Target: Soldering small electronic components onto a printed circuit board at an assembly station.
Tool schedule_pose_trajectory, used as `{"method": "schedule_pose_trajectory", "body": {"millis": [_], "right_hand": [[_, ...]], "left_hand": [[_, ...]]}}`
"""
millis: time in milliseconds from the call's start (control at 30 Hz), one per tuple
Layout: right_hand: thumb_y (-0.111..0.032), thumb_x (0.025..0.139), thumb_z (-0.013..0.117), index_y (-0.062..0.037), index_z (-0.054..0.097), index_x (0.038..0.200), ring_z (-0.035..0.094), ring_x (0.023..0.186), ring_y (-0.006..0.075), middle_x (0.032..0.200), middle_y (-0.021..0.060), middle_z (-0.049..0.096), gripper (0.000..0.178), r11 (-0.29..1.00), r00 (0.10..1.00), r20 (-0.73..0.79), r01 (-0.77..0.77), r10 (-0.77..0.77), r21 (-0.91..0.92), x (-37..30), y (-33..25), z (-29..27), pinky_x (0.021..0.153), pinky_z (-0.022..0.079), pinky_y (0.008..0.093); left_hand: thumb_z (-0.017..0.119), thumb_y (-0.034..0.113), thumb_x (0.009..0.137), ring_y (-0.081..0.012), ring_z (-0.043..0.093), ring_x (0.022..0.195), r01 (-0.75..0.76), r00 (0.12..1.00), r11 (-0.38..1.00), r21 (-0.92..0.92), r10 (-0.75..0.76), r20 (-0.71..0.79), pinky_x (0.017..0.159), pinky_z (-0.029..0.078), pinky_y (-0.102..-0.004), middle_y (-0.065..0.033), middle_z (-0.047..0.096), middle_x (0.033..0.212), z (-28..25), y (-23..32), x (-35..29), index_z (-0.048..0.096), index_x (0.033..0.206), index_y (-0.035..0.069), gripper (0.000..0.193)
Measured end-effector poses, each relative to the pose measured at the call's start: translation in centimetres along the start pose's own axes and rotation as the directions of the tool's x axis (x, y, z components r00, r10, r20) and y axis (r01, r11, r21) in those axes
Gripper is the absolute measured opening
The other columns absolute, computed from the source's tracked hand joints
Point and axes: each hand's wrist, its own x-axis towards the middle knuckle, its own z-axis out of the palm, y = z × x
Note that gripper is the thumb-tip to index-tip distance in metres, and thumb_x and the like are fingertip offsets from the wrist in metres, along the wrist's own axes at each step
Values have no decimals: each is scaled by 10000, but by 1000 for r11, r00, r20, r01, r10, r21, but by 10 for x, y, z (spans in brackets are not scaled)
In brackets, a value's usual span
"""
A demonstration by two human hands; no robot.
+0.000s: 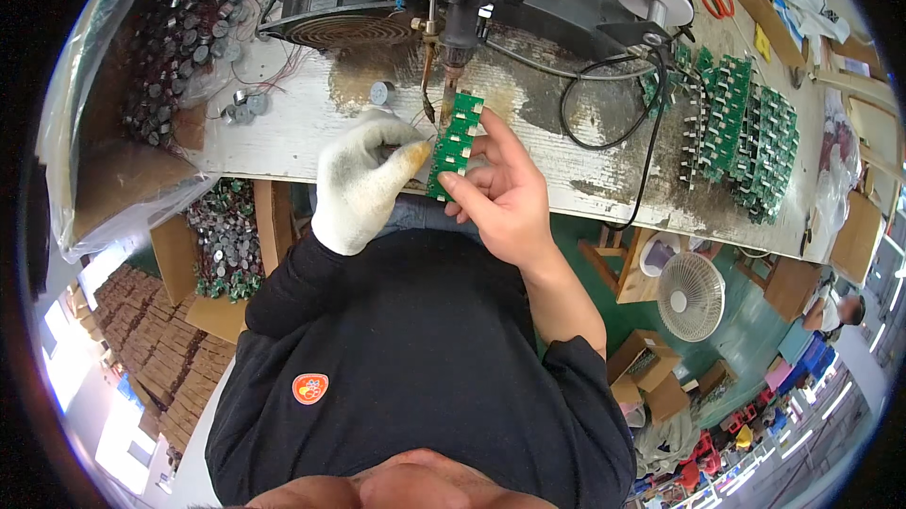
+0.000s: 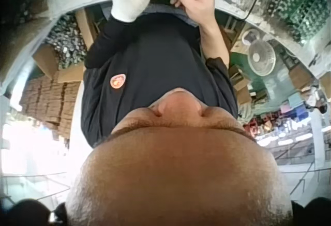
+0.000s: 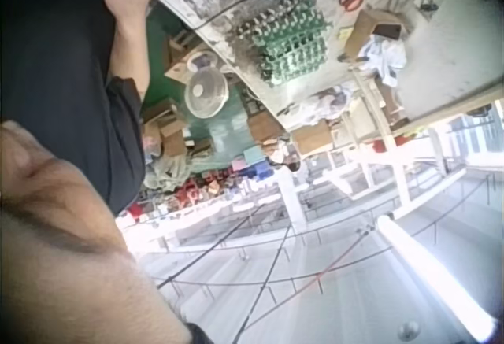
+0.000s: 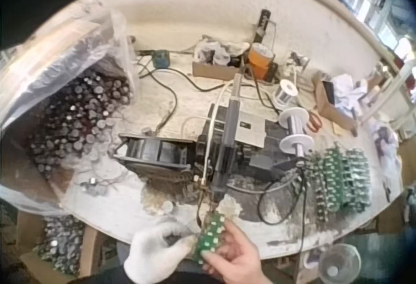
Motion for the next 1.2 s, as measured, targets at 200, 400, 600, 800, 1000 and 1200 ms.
{"method": "schedule_pose_trajectory", "body": {"millis": [200,400,600,800,1000,1200], "right_hand": [[80,822,613,1,269,1417,612,640,130,1059,133,544,693,999,1000,0,25,-25,23,-1,-2,-1,483,478,218],[88,817,614,-5,278,1414,610,633,123,1079,127,534,691,999,999,1,42,-42,4,-2,1,-1,484,479,213],[98,817,607,-8,277,1415,610,635,123,1083,129,531,691,998,998,14,62,-62,10,-3,3,-1,486,482,210],[99,819,603,-3,273,1414,614,642,123,1068,130,534,688,998,998,10,55,-55,-4,-3,-2,0,481,484,208],[100,818,604,4,278,1408,615,641,119,1059,127,536,680,998,998,6,61,-61,8,-4,-2,0,480,486,203],[103,817,603,6,280,1405,616,643,117,1063,129,539,678,998,997,15,70,-70,4,-4,-4,1,483,491,201]], "left_hand": [[641,155,824,-89,561,674,345,932,894,-286,-292,213,599,444,-258,-58,639,753,-2,11,5,646,850,-46,203],[630,167,836,-76,560,667,393,906,867,-305,-308,291,604,453,-235,-50,640,742,-7,5,7,647,884,-44,217],[627,169,841,-78,576,677,483,871,770,-416,-376,315,609,466,-233,-47,647,763,-6,9,6,647,896,-43,220],[621,172,853,-94,598,695,460,881,789,-407,-348,321,626,486,-236,-62,652,810,-8,6,6,631,949,-49,241],[619,169,856,-92,598,697,497,864,749,-438,-378,333,629,487,-235,-64,653,809,-9,16,5,631,945,-52,238],[620,166,855,-91,598,698,487,872,740,-463,-380,309,636,484,-234,-63,655,807,-7,14,4,634,940,-53,236]]}}
